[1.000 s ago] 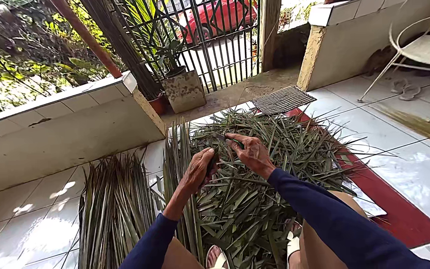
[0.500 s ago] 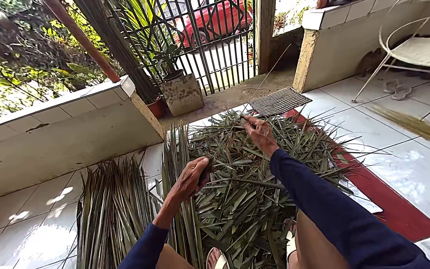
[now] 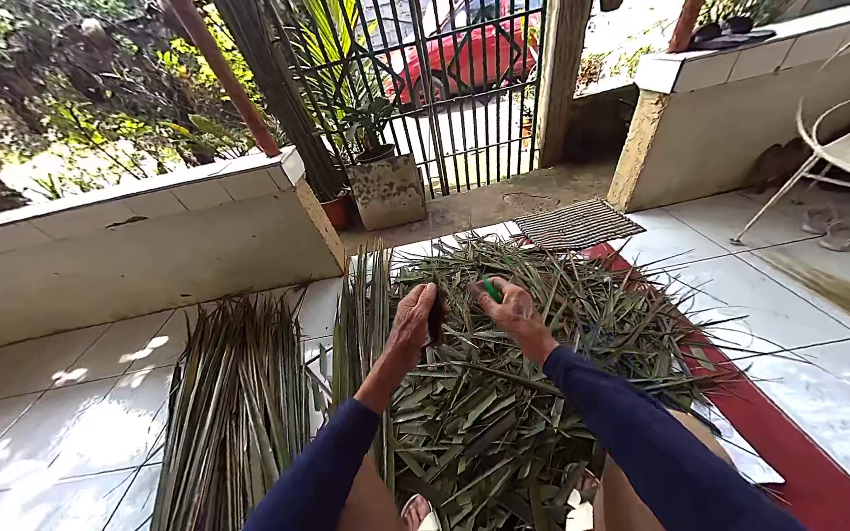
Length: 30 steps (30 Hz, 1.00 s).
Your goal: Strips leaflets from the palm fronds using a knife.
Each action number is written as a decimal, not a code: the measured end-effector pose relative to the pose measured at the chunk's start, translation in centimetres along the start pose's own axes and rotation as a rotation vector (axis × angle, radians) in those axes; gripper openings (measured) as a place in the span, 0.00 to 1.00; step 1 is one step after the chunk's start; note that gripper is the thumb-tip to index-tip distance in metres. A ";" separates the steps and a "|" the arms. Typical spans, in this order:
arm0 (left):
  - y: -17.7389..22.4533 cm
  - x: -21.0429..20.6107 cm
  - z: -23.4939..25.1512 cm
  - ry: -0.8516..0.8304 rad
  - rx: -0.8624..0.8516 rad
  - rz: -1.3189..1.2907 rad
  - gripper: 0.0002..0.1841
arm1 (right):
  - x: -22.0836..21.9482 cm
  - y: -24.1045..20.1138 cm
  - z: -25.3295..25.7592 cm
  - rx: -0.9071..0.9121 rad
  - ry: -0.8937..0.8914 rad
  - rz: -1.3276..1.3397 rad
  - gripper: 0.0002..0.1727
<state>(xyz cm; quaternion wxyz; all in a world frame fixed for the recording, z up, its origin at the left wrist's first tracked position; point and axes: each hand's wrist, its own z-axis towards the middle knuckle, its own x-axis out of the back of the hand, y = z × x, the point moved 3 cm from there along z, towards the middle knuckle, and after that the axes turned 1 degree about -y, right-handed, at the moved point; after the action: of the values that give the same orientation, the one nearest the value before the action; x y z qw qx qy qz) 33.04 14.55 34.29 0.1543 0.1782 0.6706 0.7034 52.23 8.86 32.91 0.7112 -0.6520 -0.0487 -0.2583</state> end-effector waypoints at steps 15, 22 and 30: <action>2.3 1.2 1.4 0.024 -0.171 -0.118 0.17 | 1.0 2.7 -1.3 0.138 -0.270 -0.046 0.20; 3.2 4.1 1.1 0.125 -0.284 -0.176 0.09 | 3.7 3.9 0.3 0.115 -0.408 -0.055 0.14; 2.9 6.1 1.2 0.209 -0.124 -0.038 0.15 | 4.5 4.3 1.4 0.084 -0.345 -0.052 0.12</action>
<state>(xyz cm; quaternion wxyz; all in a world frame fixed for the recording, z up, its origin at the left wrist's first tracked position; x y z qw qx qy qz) 28.26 18.24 37.46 0.1077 0.0810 0.6415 0.7552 58.35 8.89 31.07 0.7120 -0.6548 -0.1976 -0.1586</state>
